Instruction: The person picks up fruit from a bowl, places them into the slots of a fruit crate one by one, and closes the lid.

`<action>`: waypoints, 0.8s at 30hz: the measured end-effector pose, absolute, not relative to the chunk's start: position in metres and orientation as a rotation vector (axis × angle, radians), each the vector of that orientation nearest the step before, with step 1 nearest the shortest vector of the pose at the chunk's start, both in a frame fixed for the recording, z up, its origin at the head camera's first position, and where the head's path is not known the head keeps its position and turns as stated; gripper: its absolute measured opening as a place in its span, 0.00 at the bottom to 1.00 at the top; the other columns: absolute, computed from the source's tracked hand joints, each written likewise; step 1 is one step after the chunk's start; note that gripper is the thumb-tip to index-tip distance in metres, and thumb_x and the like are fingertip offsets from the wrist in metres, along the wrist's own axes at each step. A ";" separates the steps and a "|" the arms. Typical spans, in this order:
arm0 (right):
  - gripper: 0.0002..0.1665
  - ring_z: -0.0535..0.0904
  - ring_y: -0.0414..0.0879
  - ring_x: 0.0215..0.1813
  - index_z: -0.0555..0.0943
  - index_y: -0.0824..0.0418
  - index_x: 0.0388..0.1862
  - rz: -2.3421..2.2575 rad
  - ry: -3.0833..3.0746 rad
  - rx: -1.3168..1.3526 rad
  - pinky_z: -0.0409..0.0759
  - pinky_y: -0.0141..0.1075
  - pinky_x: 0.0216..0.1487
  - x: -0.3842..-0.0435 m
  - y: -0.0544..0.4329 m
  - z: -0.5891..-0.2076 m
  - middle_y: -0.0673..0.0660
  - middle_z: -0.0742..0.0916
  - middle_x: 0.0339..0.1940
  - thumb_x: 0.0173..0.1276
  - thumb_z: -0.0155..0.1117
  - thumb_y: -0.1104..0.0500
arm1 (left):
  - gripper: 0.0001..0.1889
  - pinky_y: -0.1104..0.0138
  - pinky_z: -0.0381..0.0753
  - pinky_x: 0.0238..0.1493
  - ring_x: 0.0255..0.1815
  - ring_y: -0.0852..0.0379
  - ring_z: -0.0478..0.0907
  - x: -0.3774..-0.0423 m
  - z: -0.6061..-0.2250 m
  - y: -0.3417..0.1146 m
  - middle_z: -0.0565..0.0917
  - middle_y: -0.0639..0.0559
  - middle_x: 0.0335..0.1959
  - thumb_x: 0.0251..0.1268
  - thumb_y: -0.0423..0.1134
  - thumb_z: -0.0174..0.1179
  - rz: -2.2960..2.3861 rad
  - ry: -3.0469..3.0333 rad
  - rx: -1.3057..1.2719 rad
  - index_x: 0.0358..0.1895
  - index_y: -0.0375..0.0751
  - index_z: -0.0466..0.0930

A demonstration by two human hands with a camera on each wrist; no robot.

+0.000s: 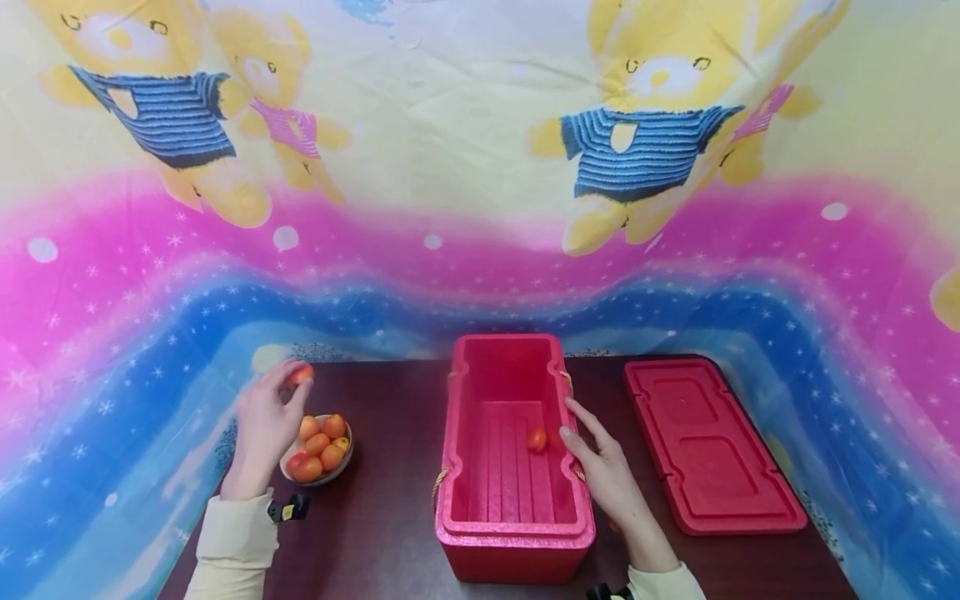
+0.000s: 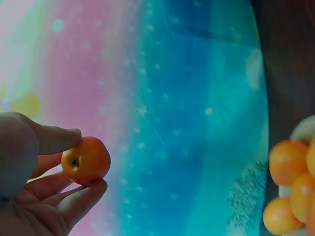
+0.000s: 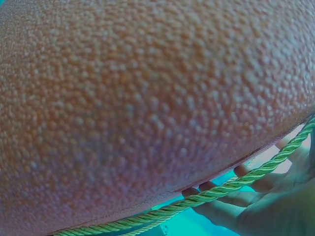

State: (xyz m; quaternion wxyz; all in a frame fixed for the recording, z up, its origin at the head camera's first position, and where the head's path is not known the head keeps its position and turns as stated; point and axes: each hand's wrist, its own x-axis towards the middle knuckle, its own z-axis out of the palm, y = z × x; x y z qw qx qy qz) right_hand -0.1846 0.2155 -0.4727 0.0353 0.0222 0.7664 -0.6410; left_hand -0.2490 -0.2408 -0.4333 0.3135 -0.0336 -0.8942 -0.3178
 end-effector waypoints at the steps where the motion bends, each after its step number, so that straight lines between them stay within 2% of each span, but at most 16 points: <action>1: 0.36 0.79 0.58 0.61 0.60 0.43 0.81 -1.967 2.355 0.066 0.87 0.43 0.47 -0.184 0.216 -0.473 0.64 0.70 0.75 0.78 0.57 0.48 | 0.16 0.47 0.82 0.55 0.56 0.38 0.82 -0.249 -0.431 -0.240 0.83 0.37 0.59 0.66 0.33 0.67 -0.849 -2.351 -0.095 0.56 0.33 0.84; 5: 0.36 0.79 0.58 0.60 0.60 0.43 0.81 -1.966 2.359 0.064 0.87 0.42 0.46 -0.185 0.216 -0.474 0.64 0.70 0.75 0.78 0.57 0.48 | 0.16 0.52 0.84 0.51 0.54 0.41 0.84 -0.250 -0.421 -0.234 0.83 0.40 0.60 0.66 0.34 0.68 -0.898 -2.317 -0.138 0.56 0.36 0.84; 14: 0.35 0.80 0.58 0.59 0.61 0.43 0.81 -1.973 2.358 0.075 0.88 0.43 0.46 -0.185 0.216 -0.472 0.65 0.71 0.74 0.78 0.57 0.48 | 0.18 0.57 0.84 0.50 0.52 0.43 0.86 -0.251 -0.396 -0.216 0.83 0.41 0.60 0.63 0.31 0.70 -0.986 -2.261 -0.248 0.56 0.34 0.84; 19: 0.36 0.80 0.57 0.59 0.60 0.42 0.81 -1.975 2.352 0.080 0.88 0.43 0.46 -0.184 0.216 -0.472 0.65 0.71 0.74 0.78 0.57 0.48 | 0.18 0.60 0.83 0.51 0.53 0.46 0.86 -0.254 -0.386 -0.202 0.82 0.42 0.61 0.65 0.32 0.69 -1.145 -2.277 -0.310 0.58 0.36 0.84; 24: 0.36 0.80 0.58 0.59 0.60 0.42 0.81 -1.970 2.343 0.075 0.87 0.42 0.46 -0.185 0.216 -0.473 0.64 0.71 0.74 0.78 0.58 0.48 | 0.17 0.60 0.84 0.51 0.56 0.46 0.84 -0.257 -0.378 -0.192 0.82 0.43 0.61 0.65 0.32 0.68 -1.140 -2.274 -0.390 0.57 0.35 0.84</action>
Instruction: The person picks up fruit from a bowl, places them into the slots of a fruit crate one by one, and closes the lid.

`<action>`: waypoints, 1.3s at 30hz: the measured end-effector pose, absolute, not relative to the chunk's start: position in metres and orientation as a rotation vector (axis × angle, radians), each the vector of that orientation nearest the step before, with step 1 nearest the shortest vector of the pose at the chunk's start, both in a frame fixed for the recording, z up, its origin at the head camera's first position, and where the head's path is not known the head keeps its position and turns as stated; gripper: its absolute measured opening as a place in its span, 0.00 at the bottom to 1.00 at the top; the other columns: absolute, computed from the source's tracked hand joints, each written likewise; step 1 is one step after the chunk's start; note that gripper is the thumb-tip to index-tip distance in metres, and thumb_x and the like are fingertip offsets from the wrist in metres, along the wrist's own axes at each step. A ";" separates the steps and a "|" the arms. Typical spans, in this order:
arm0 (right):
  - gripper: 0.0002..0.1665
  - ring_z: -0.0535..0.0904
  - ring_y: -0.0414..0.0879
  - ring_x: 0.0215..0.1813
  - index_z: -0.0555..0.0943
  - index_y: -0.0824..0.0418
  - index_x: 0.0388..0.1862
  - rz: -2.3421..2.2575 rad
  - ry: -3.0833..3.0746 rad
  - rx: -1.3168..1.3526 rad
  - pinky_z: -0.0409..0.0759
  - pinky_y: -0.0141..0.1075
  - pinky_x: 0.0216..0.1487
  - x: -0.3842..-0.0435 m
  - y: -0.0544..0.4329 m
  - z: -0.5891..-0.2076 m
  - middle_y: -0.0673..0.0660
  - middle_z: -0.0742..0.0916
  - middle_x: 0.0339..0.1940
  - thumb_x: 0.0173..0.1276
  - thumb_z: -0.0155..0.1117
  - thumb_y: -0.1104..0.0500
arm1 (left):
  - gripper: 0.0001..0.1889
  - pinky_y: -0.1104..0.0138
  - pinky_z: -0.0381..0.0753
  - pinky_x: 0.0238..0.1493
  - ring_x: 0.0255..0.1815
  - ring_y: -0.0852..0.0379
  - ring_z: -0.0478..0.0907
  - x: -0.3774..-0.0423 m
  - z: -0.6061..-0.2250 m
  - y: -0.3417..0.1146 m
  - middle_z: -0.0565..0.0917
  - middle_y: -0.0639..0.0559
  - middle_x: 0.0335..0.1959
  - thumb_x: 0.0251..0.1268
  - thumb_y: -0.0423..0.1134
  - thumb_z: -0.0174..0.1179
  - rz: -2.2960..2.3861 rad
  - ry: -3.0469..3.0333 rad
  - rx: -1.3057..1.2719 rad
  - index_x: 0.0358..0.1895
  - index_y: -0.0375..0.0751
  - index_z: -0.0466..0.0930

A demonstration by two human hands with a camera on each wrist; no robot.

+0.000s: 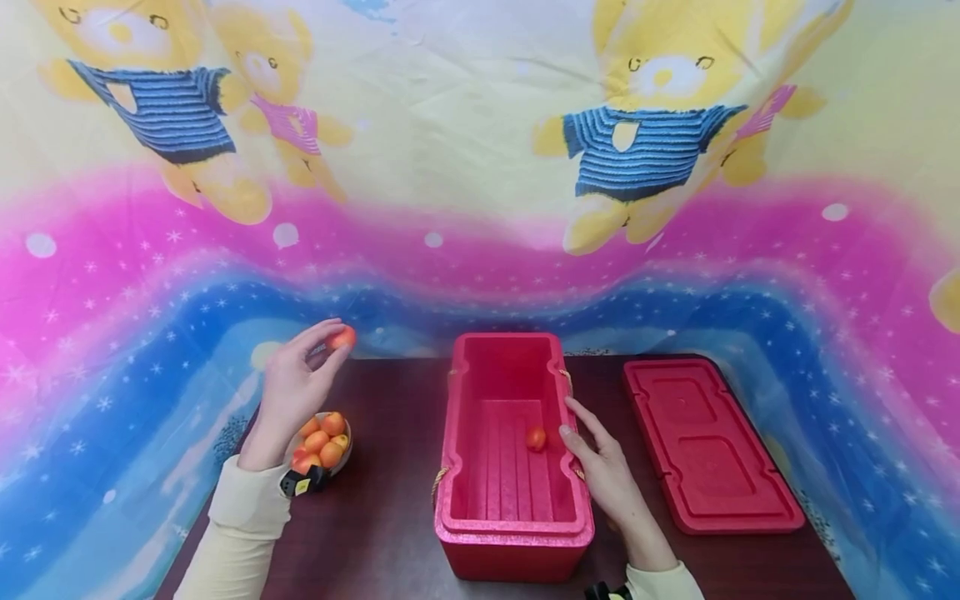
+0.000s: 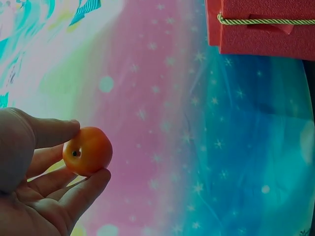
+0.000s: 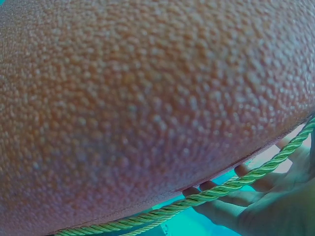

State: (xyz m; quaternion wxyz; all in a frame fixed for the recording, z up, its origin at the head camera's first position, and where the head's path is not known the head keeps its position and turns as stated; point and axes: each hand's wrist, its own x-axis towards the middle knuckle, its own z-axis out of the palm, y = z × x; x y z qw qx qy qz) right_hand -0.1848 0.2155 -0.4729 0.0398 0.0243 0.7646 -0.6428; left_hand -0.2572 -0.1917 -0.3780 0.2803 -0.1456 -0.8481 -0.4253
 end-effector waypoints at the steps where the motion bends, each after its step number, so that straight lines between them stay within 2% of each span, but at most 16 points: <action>1: 0.36 0.80 0.58 0.60 0.60 0.42 0.81 -1.972 2.343 0.069 0.87 0.42 0.46 -0.185 0.216 -0.473 0.64 0.70 0.74 0.78 0.58 0.48 | 0.17 0.59 0.84 0.52 0.57 0.46 0.84 -0.257 -0.377 -0.190 0.82 0.43 0.61 0.65 0.32 0.68 -1.135 -2.276 -0.399 0.56 0.35 0.84; 12: 0.36 0.79 0.58 0.60 0.60 0.41 0.81 -1.972 2.345 0.071 0.87 0.43 0.46 -0.185 0.215 -0.472 0.64 0.70 0.75 0.78 0.58 0.47 | 0.20 0.57 0.83 0.53 0.57 0.45 0.84 -0.256 -0.369 -0.178 0.82 0.43 0.61 0.64 0.30 0.69 -1.366 -2.286 -0.471 0.59 0.39 0.84; 17: 0.36 0.79 0.59 0.61 0.60 0.42 0.81 -1.979 2.348 0.068 0.87 0.43 0.46 -0.185 0.215 -0.472 0.64 0.70 0.75 0.78 0.58 0.48 | 0.20 0.57 0.82 0.55 0.61 0.48 0.81 -0.257 -0.366 -0.173 0.82 0.45 0.62 0.64 0.32 0.69 -1.450 -2.288 -0.483 0.60 0.41 0.83; 35: 0.36 0.79 0.58 0.60 0.61 0.42 0.81 -1.976 2.364 0.071 0.87 0.42 0.46 -0.184 0.215 -0.473 0.63 0.70 0.75 0.77 0.58 0.47 | 0.19 0.61 0.84 0.53 0.58 0.51 0.83 -0.256 -0.353 -0.142 0.83 0.46 0.60 0.64 0.32 0.69 -1.434 -2.300 -0.600 0.58 0.41 0.84; 39: 0.36 0.79 0.58 0.60 0.61 0.42 0.81 -1.970 2.369 0.078 0.87 0.42 0.46 -0.183 0.214 -0.473 0.63 0.70 0.75 0.77 0.58 0.47 | 0.19 0.57 0.84 0.53 0.59 0.51 0.81 -0.257 -0.352 -0.136 0.82 0.46 0.61 0.63 0.32 0.70 -1.406 -2.317 -0.634 0.58 0.42 0.84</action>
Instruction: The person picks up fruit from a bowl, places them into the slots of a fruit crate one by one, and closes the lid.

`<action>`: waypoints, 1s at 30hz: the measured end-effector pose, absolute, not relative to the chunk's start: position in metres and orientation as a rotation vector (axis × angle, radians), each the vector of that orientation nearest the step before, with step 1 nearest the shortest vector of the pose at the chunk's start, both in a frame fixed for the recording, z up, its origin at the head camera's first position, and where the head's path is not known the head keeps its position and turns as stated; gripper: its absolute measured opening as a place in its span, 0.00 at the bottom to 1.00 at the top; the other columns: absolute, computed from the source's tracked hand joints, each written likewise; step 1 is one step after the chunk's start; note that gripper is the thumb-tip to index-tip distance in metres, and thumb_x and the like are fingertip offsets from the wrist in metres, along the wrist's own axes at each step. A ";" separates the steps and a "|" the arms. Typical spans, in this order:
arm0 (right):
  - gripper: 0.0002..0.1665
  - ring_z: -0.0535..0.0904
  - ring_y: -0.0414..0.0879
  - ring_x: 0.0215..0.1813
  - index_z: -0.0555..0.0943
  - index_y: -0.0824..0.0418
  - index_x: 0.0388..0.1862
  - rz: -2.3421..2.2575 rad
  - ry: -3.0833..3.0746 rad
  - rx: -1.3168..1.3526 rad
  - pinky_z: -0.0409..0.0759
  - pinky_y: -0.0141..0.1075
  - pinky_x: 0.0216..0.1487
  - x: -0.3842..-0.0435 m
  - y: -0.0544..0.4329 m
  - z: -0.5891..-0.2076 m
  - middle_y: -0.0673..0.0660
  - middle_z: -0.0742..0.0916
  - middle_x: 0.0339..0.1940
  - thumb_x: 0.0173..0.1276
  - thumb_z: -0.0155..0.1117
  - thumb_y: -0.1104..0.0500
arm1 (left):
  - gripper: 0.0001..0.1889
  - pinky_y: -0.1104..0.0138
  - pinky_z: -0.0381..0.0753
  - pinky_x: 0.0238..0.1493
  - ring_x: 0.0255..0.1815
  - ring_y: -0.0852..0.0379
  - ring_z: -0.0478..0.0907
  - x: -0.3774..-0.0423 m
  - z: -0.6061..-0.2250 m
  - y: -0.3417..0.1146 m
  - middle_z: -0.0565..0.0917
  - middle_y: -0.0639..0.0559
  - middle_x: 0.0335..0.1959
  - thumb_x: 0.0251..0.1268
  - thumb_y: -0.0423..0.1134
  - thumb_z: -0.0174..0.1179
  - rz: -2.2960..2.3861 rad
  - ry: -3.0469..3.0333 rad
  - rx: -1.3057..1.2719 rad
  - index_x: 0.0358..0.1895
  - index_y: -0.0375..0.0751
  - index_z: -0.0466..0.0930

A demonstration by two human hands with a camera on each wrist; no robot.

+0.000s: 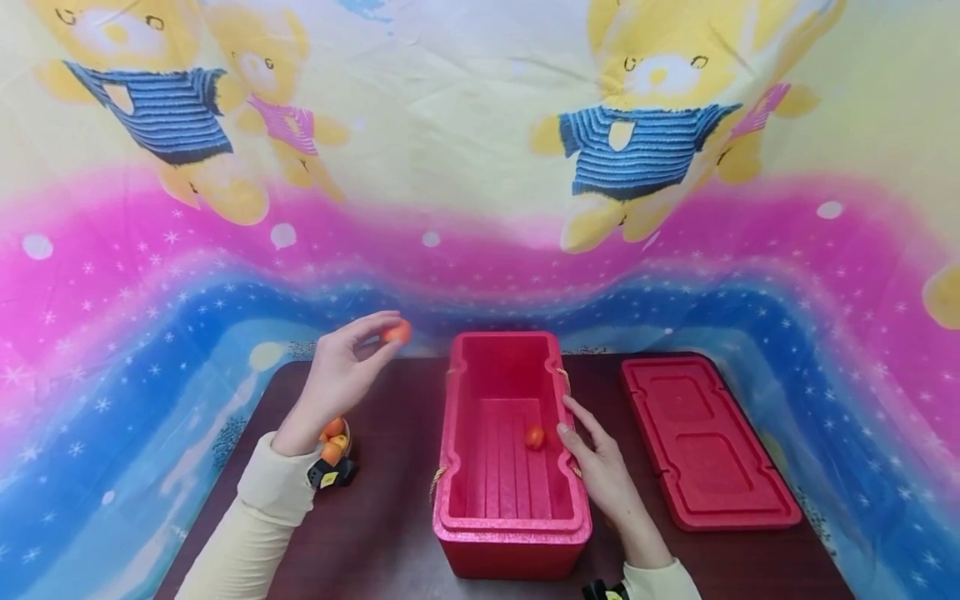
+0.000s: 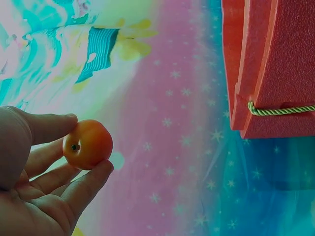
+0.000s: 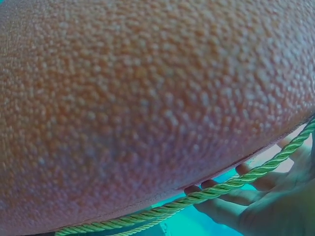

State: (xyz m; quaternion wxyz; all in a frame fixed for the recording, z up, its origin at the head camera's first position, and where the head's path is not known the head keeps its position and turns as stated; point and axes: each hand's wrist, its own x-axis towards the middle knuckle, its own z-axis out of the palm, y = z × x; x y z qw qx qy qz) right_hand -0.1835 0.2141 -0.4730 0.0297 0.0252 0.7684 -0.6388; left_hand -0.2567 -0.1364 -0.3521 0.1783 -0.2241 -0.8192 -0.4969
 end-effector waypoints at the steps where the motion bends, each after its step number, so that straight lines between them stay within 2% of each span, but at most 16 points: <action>1: 0.36 0.79 0.59 0.60 0.61 0.42 0.81 -1.971 2.371 0.078 0.87 0.41 0.46 -0.183 0.214 -0.472 0.63 0.70 0.75 0.78 0.57 0.47 | 0.19 0.56 0.84 0.53 0.59 0.52 0.81 -0.257 -0.352 -0.135 0.82 0.47 0.60 0.63 0.32 0.70 -1.397 -2.321 -0.640 0.59 0.42 0.84; 4: 0.35 0.78 0.59 0.61 0.61 0.42 0.81 -1.967 2.382 0.078 0.87 0.41 0.46 -0.183 0.213 -0.473 0.63 0.70 0.76 0.78 0.57 0.47 | 0.19 0.54 0.83 0.54 0.60 0.52 0.81 -0.258 -0.352 -0.133 0.82 0.47 0.60 0.64 0.33 0.70 -1.405 -2.324 -0.658 0.59 0.43 0.84; 11: 0.35 0.78 0.58 0.61 0.61 0.42 0.81 -1.967 2.384 0.074 0.87 0.41 0.46 -0.183 0.214 -0.474 0.62 0.70 0.75 0.77 0.58 0.47 | 0.20 0.60 0.83 0.53 0.59 0.52 0.81 -0.259 -0.350 -0.128 0.82 0.47 0.60 0.63 0.33 0.70 -1.392 -2.336 -0.678 0.59 0.43 0.84; 18: 0.35 0.78 0.59 0.62 0.61 0.42 0.81 -1.962 2.391 0.079 0.87 0.41 0.47 -0.183 0.213 -0.473 0.62 0.70 0.76 0.77 0.57 0.47 | 0.20 0.57 0.84 0.53 0.59 0.50 0.81 -0.261 -0.348 -0.118 0.82 0.43 0.61 0.63 0.32 0.70 -1.386 -2.330 -0.757 0.59 0.41 0.83; 30: 0.35 0.78 0.59 0.62 0.61 0.42 0.81 -1.954 2.407 0.076 0.87 0.41 0.47 -0.183 0.213 -0.475 0.63 0.70 0.76 0.78 0.57 0.47 | 0.22 0.62 0.85 0.51 0.55 0.52 0.83 -0.264 -0.350 -0.099 0.84 0.45 0.58 0.61 0.32 0.71 -1.269 -2.353 -0.872 0.59 0.38 0.83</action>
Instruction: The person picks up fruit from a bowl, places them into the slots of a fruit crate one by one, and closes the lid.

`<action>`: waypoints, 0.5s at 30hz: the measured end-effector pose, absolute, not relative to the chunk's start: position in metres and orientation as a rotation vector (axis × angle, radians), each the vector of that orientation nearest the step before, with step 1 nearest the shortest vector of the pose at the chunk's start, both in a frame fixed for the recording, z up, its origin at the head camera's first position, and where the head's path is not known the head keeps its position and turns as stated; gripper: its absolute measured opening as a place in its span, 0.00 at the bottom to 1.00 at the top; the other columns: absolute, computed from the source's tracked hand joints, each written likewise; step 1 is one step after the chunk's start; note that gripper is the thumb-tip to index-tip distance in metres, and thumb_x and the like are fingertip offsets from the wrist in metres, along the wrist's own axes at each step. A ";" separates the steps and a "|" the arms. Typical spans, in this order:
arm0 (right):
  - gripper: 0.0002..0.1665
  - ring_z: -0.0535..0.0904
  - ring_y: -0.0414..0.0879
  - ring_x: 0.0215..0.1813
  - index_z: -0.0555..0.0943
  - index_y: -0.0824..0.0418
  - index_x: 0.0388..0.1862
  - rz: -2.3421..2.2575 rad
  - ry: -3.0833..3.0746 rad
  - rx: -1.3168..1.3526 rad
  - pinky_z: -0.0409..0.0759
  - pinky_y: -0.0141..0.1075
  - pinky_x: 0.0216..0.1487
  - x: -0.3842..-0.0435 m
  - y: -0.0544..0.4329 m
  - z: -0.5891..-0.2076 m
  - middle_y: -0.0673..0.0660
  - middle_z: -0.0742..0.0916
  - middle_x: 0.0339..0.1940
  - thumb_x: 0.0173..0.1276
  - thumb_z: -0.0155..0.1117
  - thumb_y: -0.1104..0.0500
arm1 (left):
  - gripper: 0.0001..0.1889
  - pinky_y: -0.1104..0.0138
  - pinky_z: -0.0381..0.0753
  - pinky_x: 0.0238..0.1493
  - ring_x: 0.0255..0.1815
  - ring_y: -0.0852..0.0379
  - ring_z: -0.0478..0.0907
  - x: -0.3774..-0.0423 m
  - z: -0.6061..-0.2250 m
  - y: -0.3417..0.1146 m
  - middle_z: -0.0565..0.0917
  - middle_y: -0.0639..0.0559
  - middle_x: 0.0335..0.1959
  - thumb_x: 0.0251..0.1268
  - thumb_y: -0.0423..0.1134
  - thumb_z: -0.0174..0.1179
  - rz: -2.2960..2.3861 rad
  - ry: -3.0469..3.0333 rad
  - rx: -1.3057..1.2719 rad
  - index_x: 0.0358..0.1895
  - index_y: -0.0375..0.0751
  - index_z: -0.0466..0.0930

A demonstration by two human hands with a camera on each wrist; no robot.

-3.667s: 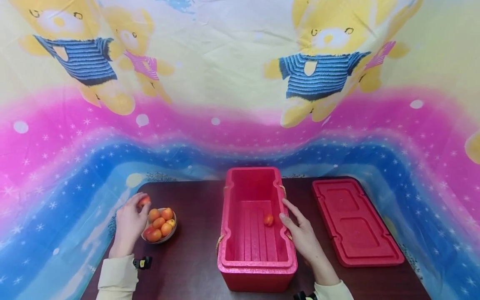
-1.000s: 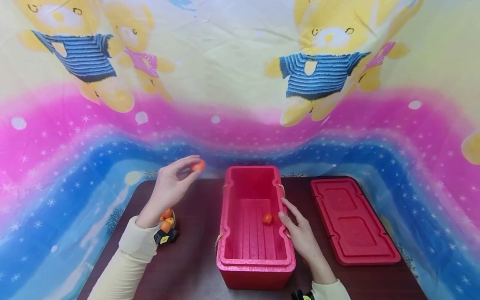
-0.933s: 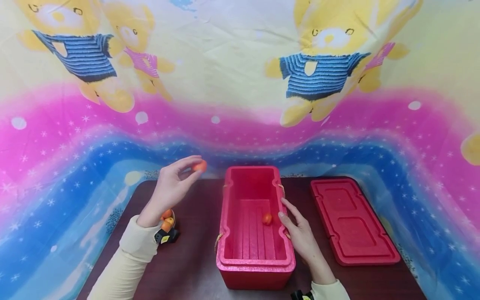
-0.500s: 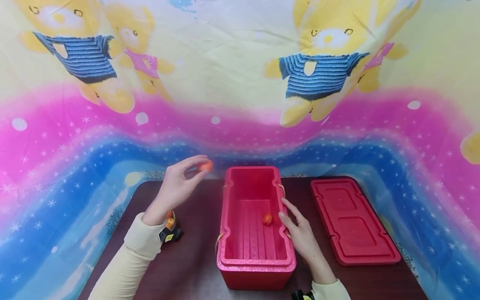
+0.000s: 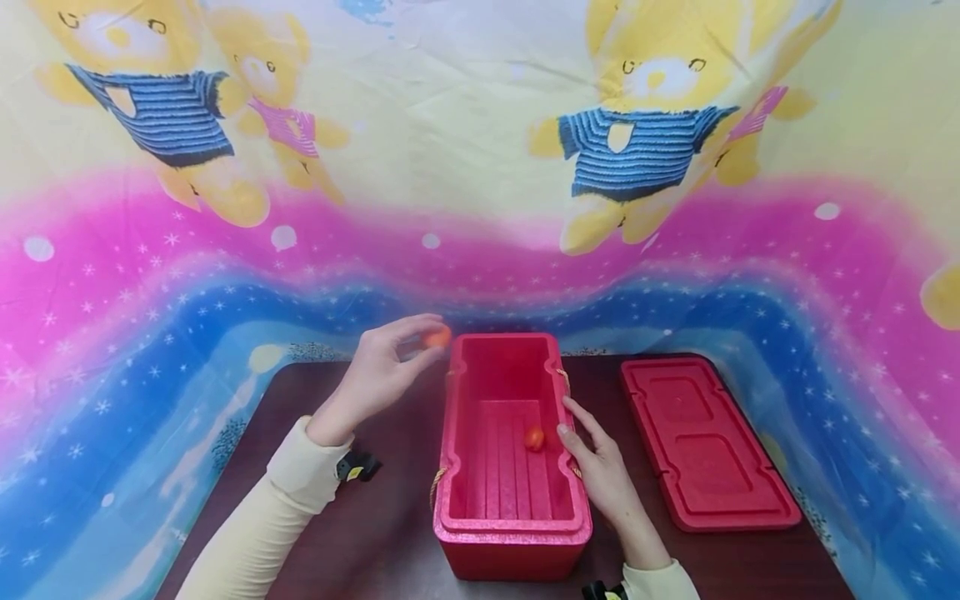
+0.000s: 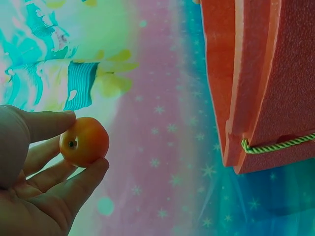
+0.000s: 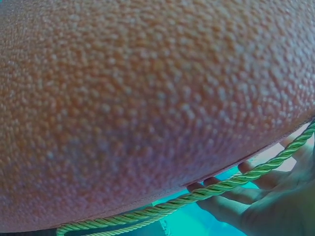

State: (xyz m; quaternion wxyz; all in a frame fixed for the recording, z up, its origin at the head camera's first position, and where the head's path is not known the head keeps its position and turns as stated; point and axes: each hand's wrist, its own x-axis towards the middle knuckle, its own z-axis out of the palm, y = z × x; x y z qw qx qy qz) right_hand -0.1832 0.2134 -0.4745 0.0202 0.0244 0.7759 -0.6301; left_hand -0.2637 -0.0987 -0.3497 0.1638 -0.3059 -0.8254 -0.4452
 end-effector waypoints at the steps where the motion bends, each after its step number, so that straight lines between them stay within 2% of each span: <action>1: 0.35 0.78 0.59 0.62 0.61 0.42 0.81 -1.952 2.412 0.075 0.87 0.41 0.47 -0.183 0.214 -0.475 0.63 0.70 0.76 0.78 0.57 0.47 | 0.22 0.63 0.85 0.51 0.55 0.52 0.83 -0.264 -0.350 -0.097 0.84 0.45 0.58 0.61 0.32 0.71 -1.255 -2.356 -0.884 0.59 0.37 0.83; 15: 0.36 0.78 0.60 0.63 0.61 0.42 0.81 -1.942 2.421 0.080 0.87 0.41 0.47 -0.183 0.214 -0.475 0.62 0.70 0.76 0.77 0.58 0.46 | 0.20 0.65 0.85 0.50 0.53 0.52 0.84 -0.264 -0.348 -0.081 0.83 0.45 0.59 0.61 0.33 0.72 -1.137 -2.385 -0.988 0.57 0.37 0.84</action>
